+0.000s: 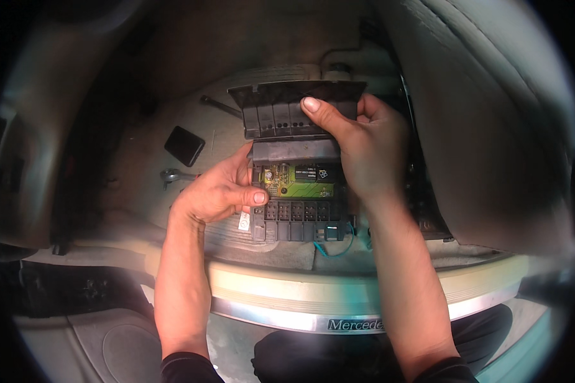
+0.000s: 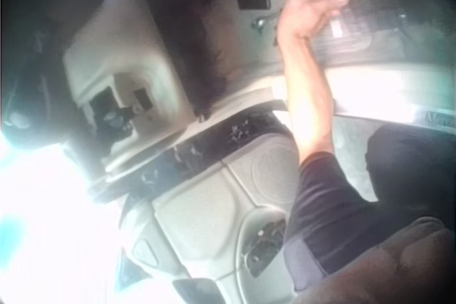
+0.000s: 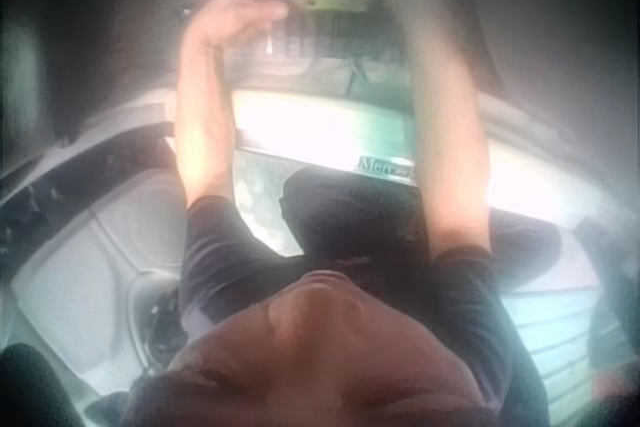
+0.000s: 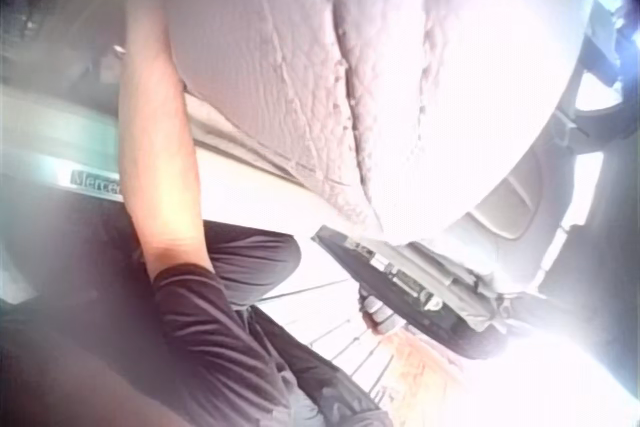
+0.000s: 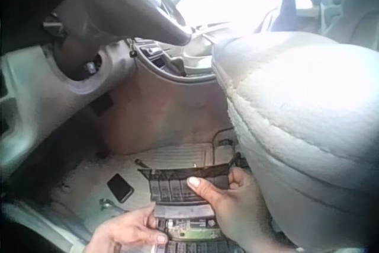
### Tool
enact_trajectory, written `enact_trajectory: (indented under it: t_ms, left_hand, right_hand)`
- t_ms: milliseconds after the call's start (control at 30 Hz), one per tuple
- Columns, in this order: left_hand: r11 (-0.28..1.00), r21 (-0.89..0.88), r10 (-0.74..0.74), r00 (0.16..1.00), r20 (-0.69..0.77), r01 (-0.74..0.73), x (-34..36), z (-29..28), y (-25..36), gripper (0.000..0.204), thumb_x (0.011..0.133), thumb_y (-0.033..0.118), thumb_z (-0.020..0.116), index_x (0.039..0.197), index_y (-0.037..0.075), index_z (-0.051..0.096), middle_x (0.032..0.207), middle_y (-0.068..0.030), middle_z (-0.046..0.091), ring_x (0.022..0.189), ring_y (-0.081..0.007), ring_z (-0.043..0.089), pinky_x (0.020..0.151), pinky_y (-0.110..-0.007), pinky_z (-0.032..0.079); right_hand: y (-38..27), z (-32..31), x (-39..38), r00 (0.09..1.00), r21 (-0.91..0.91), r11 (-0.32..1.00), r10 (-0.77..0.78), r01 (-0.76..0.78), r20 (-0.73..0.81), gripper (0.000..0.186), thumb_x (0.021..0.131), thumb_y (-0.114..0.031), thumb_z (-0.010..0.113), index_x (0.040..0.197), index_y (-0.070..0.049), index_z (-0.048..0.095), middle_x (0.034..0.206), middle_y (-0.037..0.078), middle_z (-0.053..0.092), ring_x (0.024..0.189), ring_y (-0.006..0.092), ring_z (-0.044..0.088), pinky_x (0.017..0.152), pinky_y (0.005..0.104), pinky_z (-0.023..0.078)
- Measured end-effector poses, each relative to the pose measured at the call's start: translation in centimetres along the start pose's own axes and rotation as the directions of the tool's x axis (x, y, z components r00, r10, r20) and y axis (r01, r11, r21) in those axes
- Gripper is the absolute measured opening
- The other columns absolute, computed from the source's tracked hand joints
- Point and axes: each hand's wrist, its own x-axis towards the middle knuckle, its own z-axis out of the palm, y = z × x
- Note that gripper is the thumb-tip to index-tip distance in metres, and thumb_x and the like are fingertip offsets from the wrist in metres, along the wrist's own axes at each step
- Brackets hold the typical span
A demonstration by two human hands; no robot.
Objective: The person uses a screwdriver to remove screws from a black electronic control unit located on the car floor. They open the casing to reveal the internal circuit board and relays, inspect the components, and then close the casing.
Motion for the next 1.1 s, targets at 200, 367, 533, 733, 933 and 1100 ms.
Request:
enact_trajectory:
  t_ms: [200,367,533,733,933,1100]
  left_hand:
    - [1.0,0.0,0.003,1.0,0.016,-0.003,0.1,0.3,0.0,0.102,0.075,0.009,0.085,0.154,0.001,0.021,0.112,-0.0058,0.064,0.073,-0.0056,0.054,0.057,-0.019,0.042]
    - [1.0,-0.001,0.003,0.999,0.033,-0.003,0.0,-0.5,-0.6,0.092,0.076,0.011,0.085,0.148,-0.003,0.029,0.104,-0.0041,0.065,0.066,-0.0037,0.052,0.054,-0.017,0.041]
    - [0.999,-0.029,0.022,0.998,0.064,-0.02,0.2,-1.0,-0.9,0.069,0.079,0.014,0.085,0.13,-0.013,0.046,0.082,-0.0037,0.066,0.061,-0.0044,0.055,0.053,-0.017,0.042]
    - [0.998,-0.066,0.015,0.994,0.107,-0.008,0.3,-1.5,-1.4,0.047,0.08,0.013,0.083,0.109,-0.014,0.057,0.07,-0.003,0.064,0.057,-0.0062,0.058,0.056,-0.017,0.046]
    - [0.994,-0.11,0.026,0.995,0.094,-0.016,0.6,-0.8,-1.4,0.048,0.084,0.013,0.079,0.113,-0.014,0.054,0.065,-0.0039,0.063,0.056,-0.0081,0.06,0.056,-0.02,0.05]
    - [0.988,-0.115,-0.088,0.989,0.118,0.101,0.6,-2.2,-1.7,0.074,0.075,0.017,0.086,0.131,-0.015,0.049,0.119,-0.0172,0.067,0.103,-0.0202,0.068,0.094,-0.031,0.054]
  right_hand:
    - [-0.3,-0.1,0.0,0.999,-0.001,1.0,-0.012,0.012,0.038,0.023,0.083,-0.018,0.081,0.09,0.0,0.068,0.081,0.007,0.072,0.071,0.0109,0.065,0.069,0.0247,0.052]
    - [0.0,-0.3,0.4,0.998,-0.05,0.999,-0.015,0.018,0.065,0.023,0.082,-0.018,0.081,0.091,0.0,0.069,0.083,0.007,0.072,0.071,0.011,0.065,0.07,0.0252,0.052]
    - [0.1,-0.4,0.8,0.996,-0.046,0.997,0.064,-0.061,0.066,0.022,0.082,-0.016,0.081,0.092,0.0,0.069,0.084,0.008,0.072,0.072,0.0125,0.067,0.071,0.0267,0.053]
    - [-0.1,-0.3,0.7,0.993,-0.005,0.997,0.072,-0.072,0.099,0.022,0.082,-0.015,0.081,0.092,0.0,0.069,0.084,0.009,0.073,0.07,0.0135,0.067,0.068,0.0272,0.054]
    - [-0.2,-0.3,0.6,0.988,0.042,0.989,0.14,-0.143,0.064,0.026,0.08,-0.018,0.083,0.092,0.001,0.068,0.083,0.011,0.072,0.068,0.0148,0.068,0.065,0.0274,0.054]
    - [0.0,-0.5,0.8,0.983,0.032,0.983,0.18,-0.181,0.036,0.029,0.08,-0.02,0.083,0.094,0.001,0.068,0.083,0.012,0.072,0.068,0.0162,0.068,0.065,0.0288,0.055]
